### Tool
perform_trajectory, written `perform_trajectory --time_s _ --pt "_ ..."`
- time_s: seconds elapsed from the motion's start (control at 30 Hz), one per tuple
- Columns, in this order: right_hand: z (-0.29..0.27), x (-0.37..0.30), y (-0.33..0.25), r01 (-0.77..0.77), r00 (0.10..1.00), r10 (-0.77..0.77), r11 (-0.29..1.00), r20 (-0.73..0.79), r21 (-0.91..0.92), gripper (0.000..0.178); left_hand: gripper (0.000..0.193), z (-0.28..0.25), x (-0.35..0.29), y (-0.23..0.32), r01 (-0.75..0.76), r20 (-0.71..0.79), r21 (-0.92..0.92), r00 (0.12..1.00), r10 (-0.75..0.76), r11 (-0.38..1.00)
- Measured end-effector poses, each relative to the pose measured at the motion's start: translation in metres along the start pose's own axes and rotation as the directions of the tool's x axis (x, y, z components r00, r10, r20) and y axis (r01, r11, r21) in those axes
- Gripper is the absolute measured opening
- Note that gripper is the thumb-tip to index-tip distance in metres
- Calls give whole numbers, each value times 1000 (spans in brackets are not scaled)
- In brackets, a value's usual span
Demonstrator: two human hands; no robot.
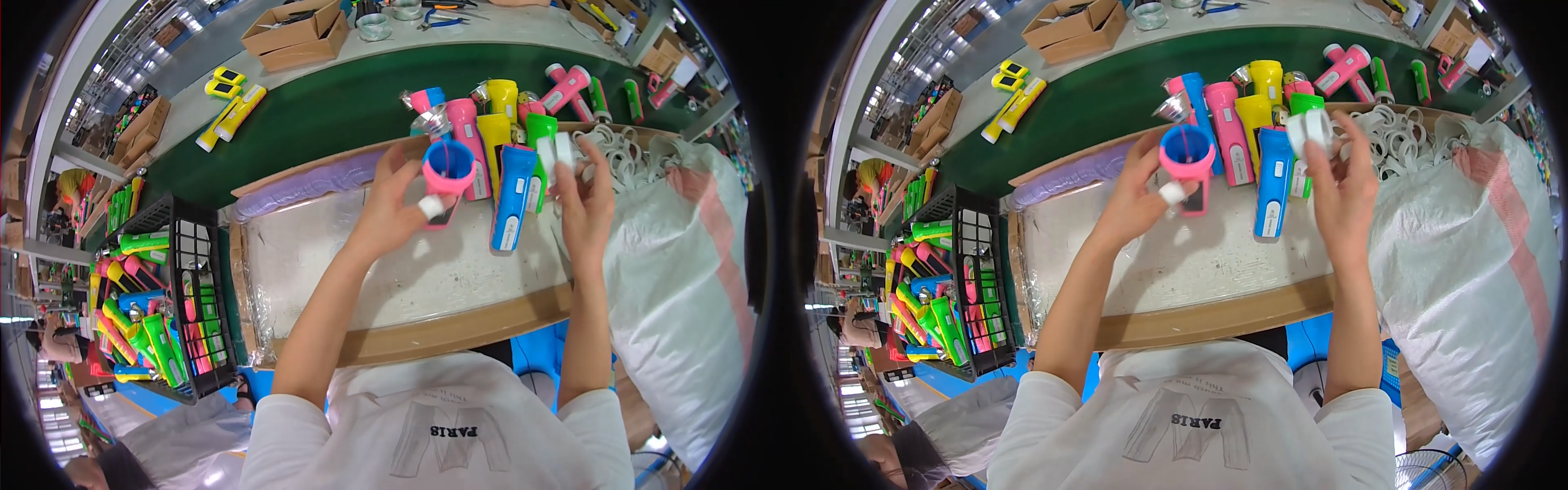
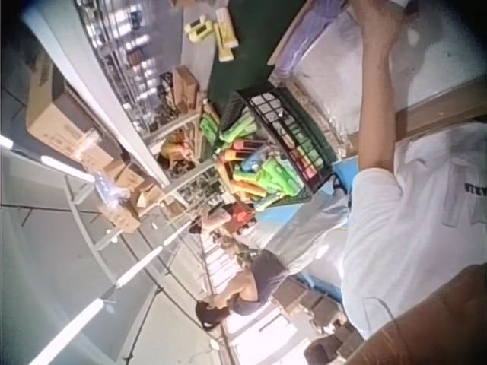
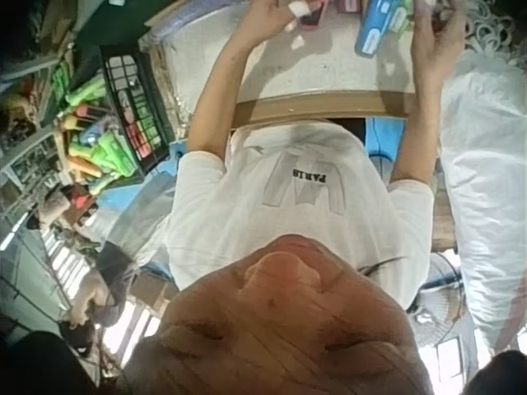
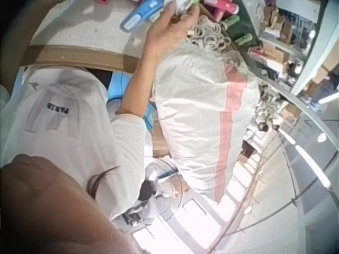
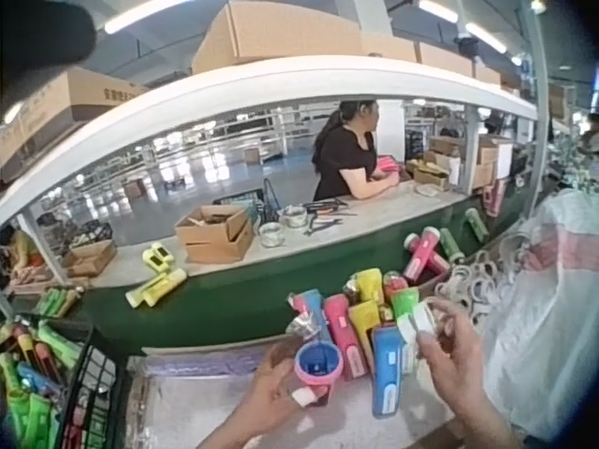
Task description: Assembling plastic rings and lens components onto various colored handheld flashlights on a production line.
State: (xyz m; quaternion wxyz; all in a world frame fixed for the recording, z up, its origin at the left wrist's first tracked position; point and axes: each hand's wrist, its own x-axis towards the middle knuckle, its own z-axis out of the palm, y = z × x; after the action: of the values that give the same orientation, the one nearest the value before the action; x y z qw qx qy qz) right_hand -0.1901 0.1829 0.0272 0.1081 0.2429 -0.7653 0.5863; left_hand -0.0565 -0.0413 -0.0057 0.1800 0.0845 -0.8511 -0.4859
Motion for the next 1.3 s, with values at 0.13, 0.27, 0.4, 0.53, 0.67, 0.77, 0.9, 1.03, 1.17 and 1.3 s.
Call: perform_trajectory --time_s 0.13,0.27,0.4,0.53,0.67,0.77,0.9,1.03,1.17,1.3 --pt "10 -65 -16 -355 796 148 900 587 254 7 43 -21 -74 10 57 282 -117 959 -22 991" --pt "24 -85 -5 -335 725 43 894 687 297 13 38 -26 -96 32 277 421 76 862 -282 958" --pt "34 -83 1 31 721 52 994 691 -107 20 39 -29 -100 21 320 363 42 878 -313 946" --pt "36 -84 -3 355 729 -10 860 684 -367 35 50 -30 -112 26 318 378 -134 892 -248 938" --pt "51 -75 -33 -446 732 112 824 672 349 45 58 -25 -122 22 183 367 -259 927 -78 948" --pt "61 -84 -36 -704 555 133 601 821 378 25 57 -25 -124 22 165 365 -221 928 -75 961" --pt "66 -93 -56 -128 812 -164 887 560 445 20 56 -16 -128 24 353 261 -317 925 -276 880" --pt "62 -98 -64 438 653 -482 870 585 228 33 61 1 -141 17 247 50 -403 967 -249 881" --pt "50 -117 -66 492 673 -474 860 568 135 58 62 8 -148 18 181 16 -698 971 -237 693" --pt "49 -132 -62 488 663 -499 853 558 184 64 65 14 -145 6 -142 -67 -598 990 128 789"
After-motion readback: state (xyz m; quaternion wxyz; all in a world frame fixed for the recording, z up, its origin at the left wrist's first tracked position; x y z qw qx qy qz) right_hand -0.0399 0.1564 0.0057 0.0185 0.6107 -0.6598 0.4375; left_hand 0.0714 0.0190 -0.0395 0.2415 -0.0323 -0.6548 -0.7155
